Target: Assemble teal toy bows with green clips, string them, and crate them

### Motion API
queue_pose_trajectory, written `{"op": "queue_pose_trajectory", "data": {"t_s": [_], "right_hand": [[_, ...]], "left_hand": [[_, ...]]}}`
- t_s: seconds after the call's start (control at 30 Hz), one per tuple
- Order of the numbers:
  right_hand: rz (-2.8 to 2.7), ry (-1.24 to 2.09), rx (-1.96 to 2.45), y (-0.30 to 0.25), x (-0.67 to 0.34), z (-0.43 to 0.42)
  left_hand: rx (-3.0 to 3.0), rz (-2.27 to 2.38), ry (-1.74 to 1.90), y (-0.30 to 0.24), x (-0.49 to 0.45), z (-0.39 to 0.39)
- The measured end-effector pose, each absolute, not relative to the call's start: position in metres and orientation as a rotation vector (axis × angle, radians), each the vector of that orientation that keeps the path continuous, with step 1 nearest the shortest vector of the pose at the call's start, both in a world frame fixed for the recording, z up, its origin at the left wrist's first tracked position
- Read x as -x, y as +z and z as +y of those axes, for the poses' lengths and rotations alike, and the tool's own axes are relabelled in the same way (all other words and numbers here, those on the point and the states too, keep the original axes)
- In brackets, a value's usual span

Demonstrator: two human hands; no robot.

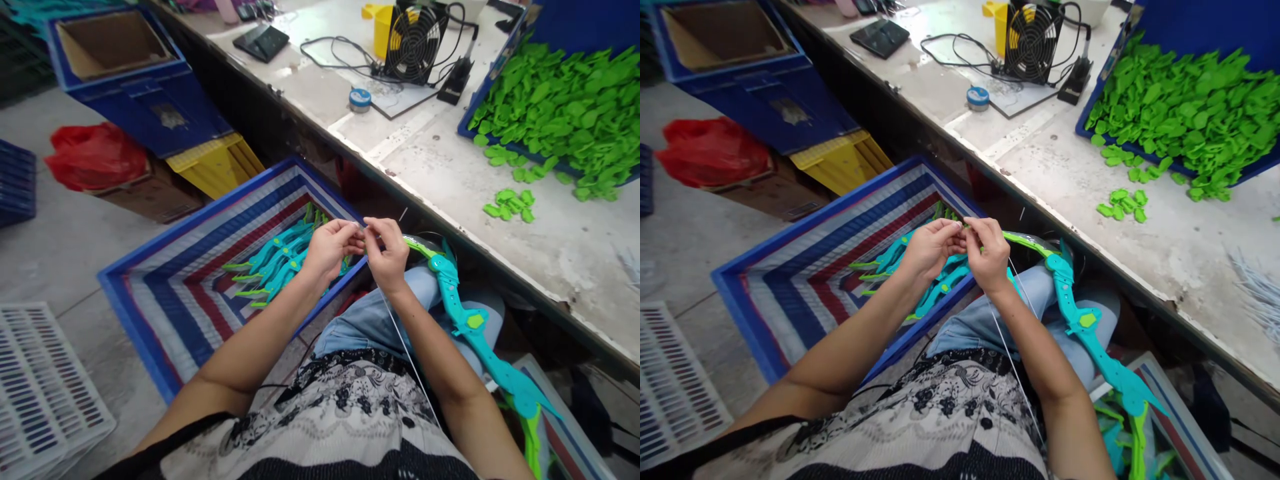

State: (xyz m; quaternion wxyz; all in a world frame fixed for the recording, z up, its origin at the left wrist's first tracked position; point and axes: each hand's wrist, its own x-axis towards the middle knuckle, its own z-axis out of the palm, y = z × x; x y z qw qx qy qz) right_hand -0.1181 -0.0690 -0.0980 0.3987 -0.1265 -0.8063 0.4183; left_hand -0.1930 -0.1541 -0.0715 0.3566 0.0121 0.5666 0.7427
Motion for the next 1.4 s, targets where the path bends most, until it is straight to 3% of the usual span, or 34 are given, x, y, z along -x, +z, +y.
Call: {"op": "queue_pose_trajectory", "data": {"t_s": [0.37,0.77,1.1,1.27,1.4], "right_hand": [[-2.308,0.848,0.206,-0.085,0.111,-0.049],[-2.039,1.442,0.351,-0.11,0.102,-0.064],[-2.181,1.029,0.363,-0.131,0.101,-0.085],[-2.288,0.96,0.372,-0.127,0.067,-0.072],[-2.413,0.467,0.73,-0.135,-0.023,-0.034]], "left_hand": [[-0.149,1.393,1.885,-0.069,0.191,-0.156],[-0.494,1.798,1.617,-0.083,0.194,-0.177],[-0.654,2.009,1.387,-0.096,0.193,-0.199],[-0.427,1.803,1.696,-0.102,0.184,-0.214],[-0.171,1.799,1.897,-0.13,0.168,-0.254]]}}
